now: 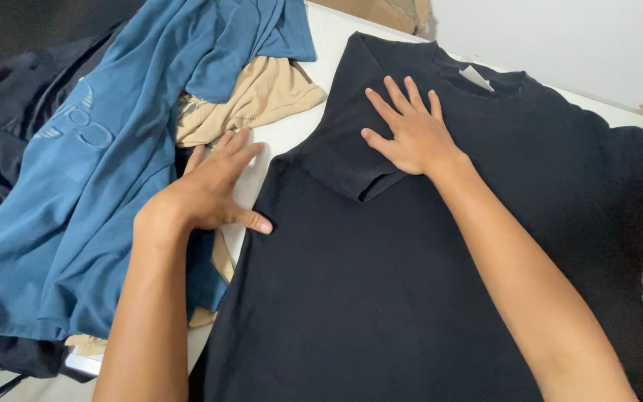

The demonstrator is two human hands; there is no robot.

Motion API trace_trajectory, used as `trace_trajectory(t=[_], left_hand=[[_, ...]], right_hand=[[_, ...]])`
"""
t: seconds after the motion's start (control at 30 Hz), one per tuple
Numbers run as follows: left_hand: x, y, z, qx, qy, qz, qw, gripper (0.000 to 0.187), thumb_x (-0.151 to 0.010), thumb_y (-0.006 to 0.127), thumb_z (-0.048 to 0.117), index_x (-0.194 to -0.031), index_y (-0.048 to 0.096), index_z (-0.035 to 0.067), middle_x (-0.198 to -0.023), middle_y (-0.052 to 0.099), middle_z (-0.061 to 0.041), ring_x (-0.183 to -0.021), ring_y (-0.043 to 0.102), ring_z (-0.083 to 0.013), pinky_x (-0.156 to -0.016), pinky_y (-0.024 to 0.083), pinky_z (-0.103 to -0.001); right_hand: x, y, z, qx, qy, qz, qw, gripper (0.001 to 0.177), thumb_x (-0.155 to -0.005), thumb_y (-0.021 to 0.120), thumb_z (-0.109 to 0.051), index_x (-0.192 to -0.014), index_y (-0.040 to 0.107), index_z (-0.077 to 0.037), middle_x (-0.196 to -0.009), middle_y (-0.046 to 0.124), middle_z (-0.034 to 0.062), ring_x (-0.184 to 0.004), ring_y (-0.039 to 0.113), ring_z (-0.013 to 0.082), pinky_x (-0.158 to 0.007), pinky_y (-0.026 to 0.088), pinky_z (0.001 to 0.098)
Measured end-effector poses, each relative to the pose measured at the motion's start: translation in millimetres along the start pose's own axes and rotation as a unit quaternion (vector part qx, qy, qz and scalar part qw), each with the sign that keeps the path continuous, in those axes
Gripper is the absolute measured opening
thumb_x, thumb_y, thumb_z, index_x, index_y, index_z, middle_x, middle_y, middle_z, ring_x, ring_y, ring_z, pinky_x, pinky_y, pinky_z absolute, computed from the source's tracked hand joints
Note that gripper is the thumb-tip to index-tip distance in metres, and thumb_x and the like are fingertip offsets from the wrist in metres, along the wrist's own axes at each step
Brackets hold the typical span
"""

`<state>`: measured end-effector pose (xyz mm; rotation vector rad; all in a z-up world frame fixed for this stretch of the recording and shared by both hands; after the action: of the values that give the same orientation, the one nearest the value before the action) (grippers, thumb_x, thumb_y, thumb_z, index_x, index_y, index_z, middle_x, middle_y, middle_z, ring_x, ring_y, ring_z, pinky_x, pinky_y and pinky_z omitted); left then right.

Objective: The person folds a striped top and places it inside a red suitcase before spreading out a black t-shirt on the table to begin folding it.

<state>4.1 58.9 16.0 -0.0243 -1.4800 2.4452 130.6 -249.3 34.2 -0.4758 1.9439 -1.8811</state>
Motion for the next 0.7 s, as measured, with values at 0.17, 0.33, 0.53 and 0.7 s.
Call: trace_trajectory(t=[0.17, 0.33, 0.53, 0.7], left_hand=[[-1.7, -3.6, 2.5, 0.048, 0.014, -0.003, 0.999, 0.042, -0.076, 0.084, 0.038, -0.109, 0.076, 0.014, -0.167, 0.020, -0.014, -0.155, 0.012, -0.0434, -0.125, 0.012, -0.052], [-4.9, 1.5, -0.9, 0.070, 0.008, 0.032, 0.997, 0.033, -0.082, 0.075, 0.037, -0.101, 0.078, 0.011, -0.165, 0.023, -0.014, -0.150, 0.016, -0.0516, -0.122, 0.021, -0.053], [-9.3, 4.2, -7.7, 0.112, 0.007, 0.034, 0.993, 0.035, -0.080, 0.071, 0.034, -0.102, 0.077, 0.008, -0.166, 0.021, -0.013, -0.148, 0.022, -0.0479, -0.117, 0.027, -0.052], [-8.9, 1.4, -0.2, 0.097, -0.004, 0.060, 0.994, 0.037, -0.085, 0.071, 0.031, -0.107, 0.071, 0.003, -0.161, 0.031, -0.015, -0.146, 0.028, -0.0452, -0.117, 0.028, -0.053]], right_hand=[[29.8, -32.9, -54.7, 0.044, -0.100, 0.190, 0.976, 0.072, -0.099, 0.062, -0.034, -0.158, 0.040, 0.001, -0.167, 0.030, 0.0248, -0.156, 0.024, 0.0429, -0.124, 0.021, 0.0602], [152.9, -16.9, -176.1, -0.200, -0.266, 0.061, 0.941, 0.073, -0.093, 0.063, -0.041, -0.142, 0.049, 0.011, -0.152, 0.046, 0.0332, -0.145, 0.039, 0.0487, -0.118, 0.030, 0.0585], [230.3, 59.2, -282.7, 0.054, -0.267, 0.185, 0.944, 0.050, -0.110, 0.050, -0.032, -0.144, 0.059, 0.004, -0.154, 0.053, 0.0301, -0.146, 0.052, 0.0464, -0.122, 0.039, 0.0597], [238.1, 98.9, -311.3, 0.059, -0.198, 0.310, 0.928, 0.038, -0.115, 0.051, -0.032, -0.141, 0.058, -0.006, -0.152, 0.056, 0.0205, -0.143, 0.054, 0.0422, -0.115, 0.043, 0.0624]])
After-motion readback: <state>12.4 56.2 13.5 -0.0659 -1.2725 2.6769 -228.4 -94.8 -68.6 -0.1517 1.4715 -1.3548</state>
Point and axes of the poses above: each hand's wrist, its own x-axis away from the middle knuckle, its own y-axis out of the palm, z = x × y, the point moved 2 cm from there along -x, towards the middle knuckle
